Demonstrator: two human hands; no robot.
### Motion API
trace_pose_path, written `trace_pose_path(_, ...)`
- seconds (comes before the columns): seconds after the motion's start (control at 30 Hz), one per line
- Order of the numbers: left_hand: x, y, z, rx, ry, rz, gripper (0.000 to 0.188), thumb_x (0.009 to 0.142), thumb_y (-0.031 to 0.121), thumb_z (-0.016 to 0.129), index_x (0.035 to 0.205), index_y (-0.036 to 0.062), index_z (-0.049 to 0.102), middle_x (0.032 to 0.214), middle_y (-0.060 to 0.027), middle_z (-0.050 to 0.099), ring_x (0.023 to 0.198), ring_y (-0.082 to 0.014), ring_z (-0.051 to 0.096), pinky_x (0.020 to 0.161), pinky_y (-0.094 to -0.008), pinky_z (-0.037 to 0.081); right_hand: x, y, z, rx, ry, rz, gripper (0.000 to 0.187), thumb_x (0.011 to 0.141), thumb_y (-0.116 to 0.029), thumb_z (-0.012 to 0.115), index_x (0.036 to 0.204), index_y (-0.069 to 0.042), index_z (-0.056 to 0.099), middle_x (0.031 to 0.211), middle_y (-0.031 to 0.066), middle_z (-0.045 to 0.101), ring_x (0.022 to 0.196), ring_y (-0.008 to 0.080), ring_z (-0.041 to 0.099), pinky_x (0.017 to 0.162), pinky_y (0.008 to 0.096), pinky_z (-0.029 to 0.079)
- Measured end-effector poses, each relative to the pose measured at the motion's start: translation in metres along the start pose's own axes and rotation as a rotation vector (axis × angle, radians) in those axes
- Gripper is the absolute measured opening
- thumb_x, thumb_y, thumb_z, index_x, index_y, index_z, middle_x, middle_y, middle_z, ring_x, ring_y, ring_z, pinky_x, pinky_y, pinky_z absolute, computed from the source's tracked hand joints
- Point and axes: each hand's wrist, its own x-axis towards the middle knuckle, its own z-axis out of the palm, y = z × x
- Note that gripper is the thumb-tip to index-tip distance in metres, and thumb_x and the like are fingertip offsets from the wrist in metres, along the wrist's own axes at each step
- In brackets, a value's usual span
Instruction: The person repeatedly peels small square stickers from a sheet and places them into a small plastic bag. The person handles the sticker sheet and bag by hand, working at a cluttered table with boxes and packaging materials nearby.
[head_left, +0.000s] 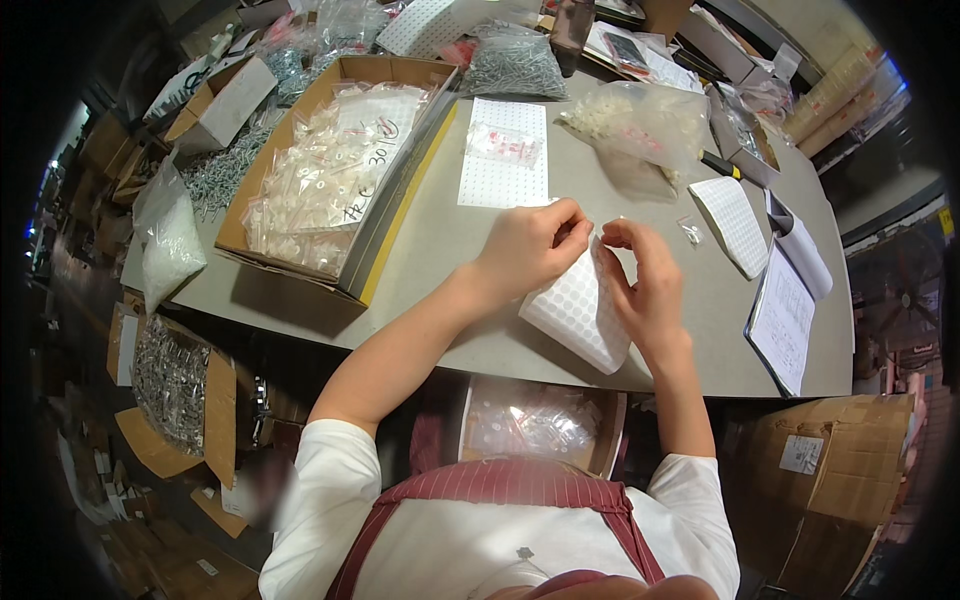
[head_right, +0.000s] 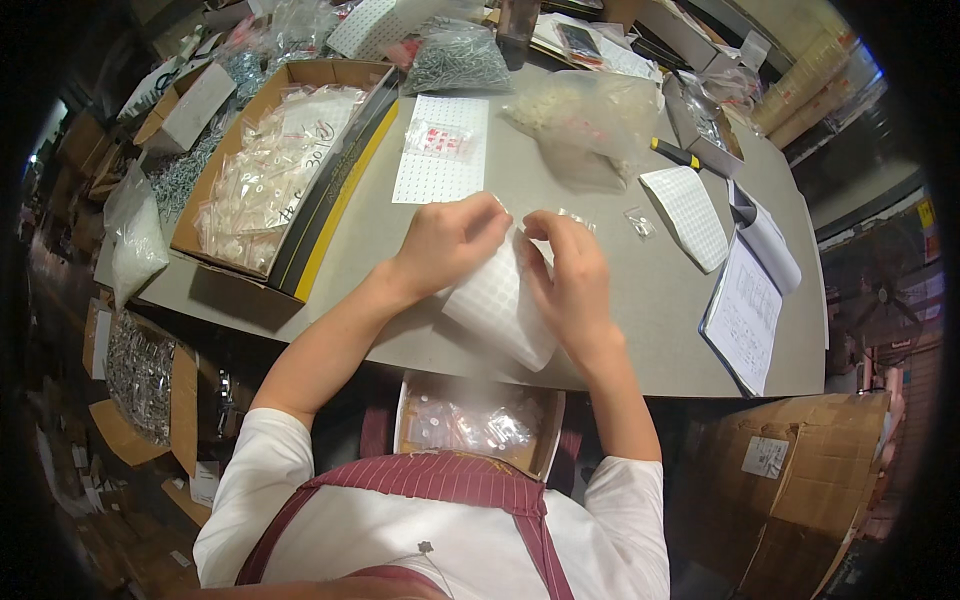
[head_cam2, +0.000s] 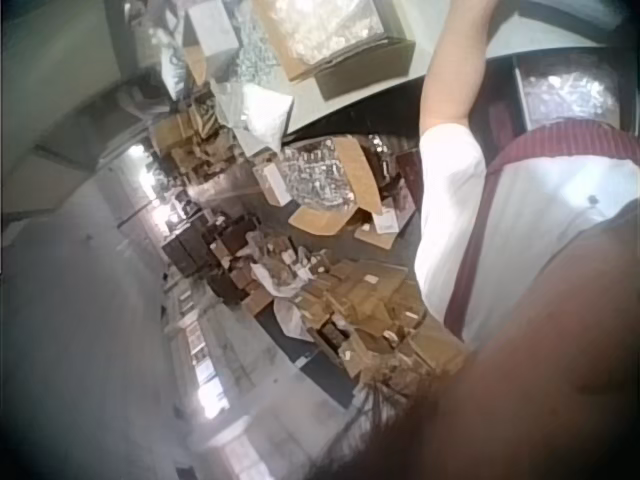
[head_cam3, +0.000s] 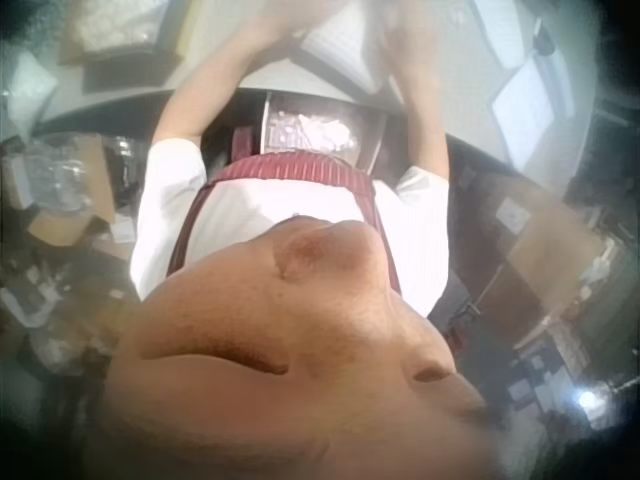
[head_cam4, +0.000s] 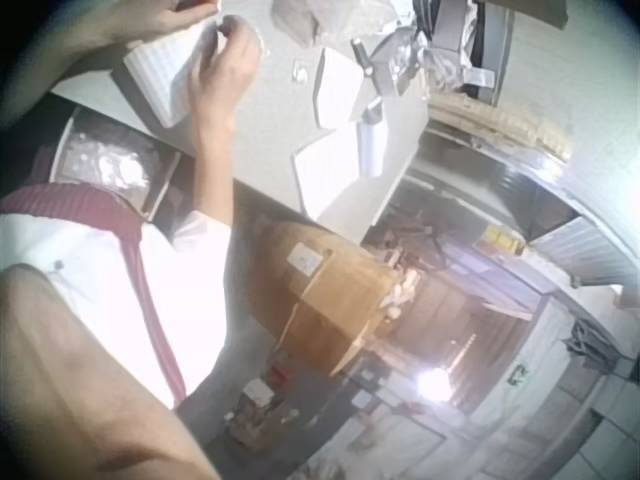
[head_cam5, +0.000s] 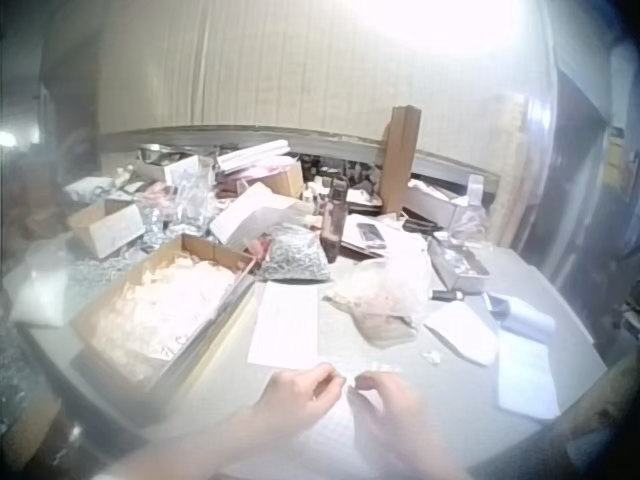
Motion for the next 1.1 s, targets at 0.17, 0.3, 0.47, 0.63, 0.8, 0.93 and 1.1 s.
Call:
trace_pose_path(0.17, 0.0, 0.001, 0.0, -0.006, -0.011, -0.017, 0.015, 0.097, 0.017, 0.069, 0.095, 0.0023, 0.072, 0.073, -0.0151, 0.07, 0.06, -0.0254, 0.069, 0.06, -0.0374, 0.054, -0.001, 0.001, 0.003, -0.066, 0.023, -0.052, 0.031, 0.088, 0.008, 0.072, 0.117, 0.001, 0.065, 0.102, 0.0144, 0.071, 0.092, 0.0278, 0.072, 0.083, 0.0381, 0.056)
trace_pose_path(0.3, 0.0, 0.002, 0.0, 0.001, -0.025, -0.031, 0.016, 0.097, 0.017, 0.069, 0.095, 0.0022, 0.072, 0.074, -0.015, 0.07, 0.061, -0.0261, 0.07, 0.06, -0.037, 0.055, -0.001, 0.001, 0.004, -0.054, 0.028, -0.056, 0.03, 0.089, 0.011, 0.068, 0.116, 0.001, 0.063, 0.101, 0.0144, 0.069, 0.09, 0.026, 0.071, 0.083, 0.037, 0.056)
trace_pose_path(0.47, 0.001, -0.003, -0.002, 0.025, -0.021, -0.161, 0.02, 0.097, 0.02, 0.069, 0.096, 0.0011, 0.072, 0.078, -0.0169, 0.073, 0.068, -0.0289, 0.072, 0.066, -0.039, 0.056, 0.002, 0.016, -0.001, 0.169, 0.052, 0.182, 0.026, 0.093, 0.012, 0.062, 0.117, 0.001, 0.059, 0.103, 0.0092, 0.065, 0.095, 0.017, 0.068, 0.088, 0.0315, 0.054)
trace_pose_path(0.63, 0.01, -0.013, -0.014, 0.09, -0.134, -0.322, 0.024, 0.095, 0.023, 0.068, 0.094, -0.0003, 0.074, 0.08, -0.0166, 0.074, 0.071, -0.0262, 0.072, 0.07, -0.0387, 0.056, 0.013, 0.065, 0.004, 0.05, -0.099, 0.367, 0.025, 0.096, 0.002, 0.06, 0.121, 0.0, 0.058, 0.102, 0.0142, 0.067, 0.093, 0.0241, 0.068, 0.085, 0.0363, 0.053)
trace_pose_path(0.8, 0.017, -0.019, -0.029, -0.036, -0.223, -0.398, 0.027, 0.097, 0.025, 0.069, 0.092, -0.0007, 0.073, 0.075, -0.0017, 0.068, 0.069, -0.0102, 0.06, 0.066, -0.0298, 0.05, -0.009, 0.092, 0.001, 0.392, -0.271, 0.409, 0.025, 0.095, 0.001, 0.062, 0.119, -0.003, 0.059, 0.098, 0.0054, 0.066, 0.101, 0.0171, 0.068, 0.091, 0.0311, 0.052)
trace_pose_path(0.93, 0.021, -0.014, -0.046, -0.407, -0.242, -0.462, 0.022, 0.1, 0.024, 0.067, 0.093, 0.0048, 0.074, 0.08, 0.0075, 0.064, 0.072, -0.0036, 0.053, 0.067, -0.0233, 0.043, -0.02, 0.087, -0.033, 0.756, -0.349, 0.566, 0.024, 0.092, -0.001, 0.066, 0.116, -0.003, 0.064, 0.097, 0.0015, 0.065, 0.103, 0.0158, 0.069, 0.092, 0.0294, 0.052)
trace_pose_path(1.1, 0.032, -0.013, -0.073, -0.739, -0.005, -0.47, 0.022, 0.1, 0.024, 0.066, 0.094, 0.0041, 0.074, 0.086, 0.0015, 0.07, 0.075, -0.0066, 0.062, 0.07, -0.0233, 0.049, -0.014, 0.081, -0.057, 0.723, -0.261, 0.761, 0.025, 0.093, -0.005, 0.069, 0.117, -0.001, 0.063, 0.095, 0.0024, 0.067, 0.088, 0.0144, 0.072, 0.065, 0.0268, 0.056)
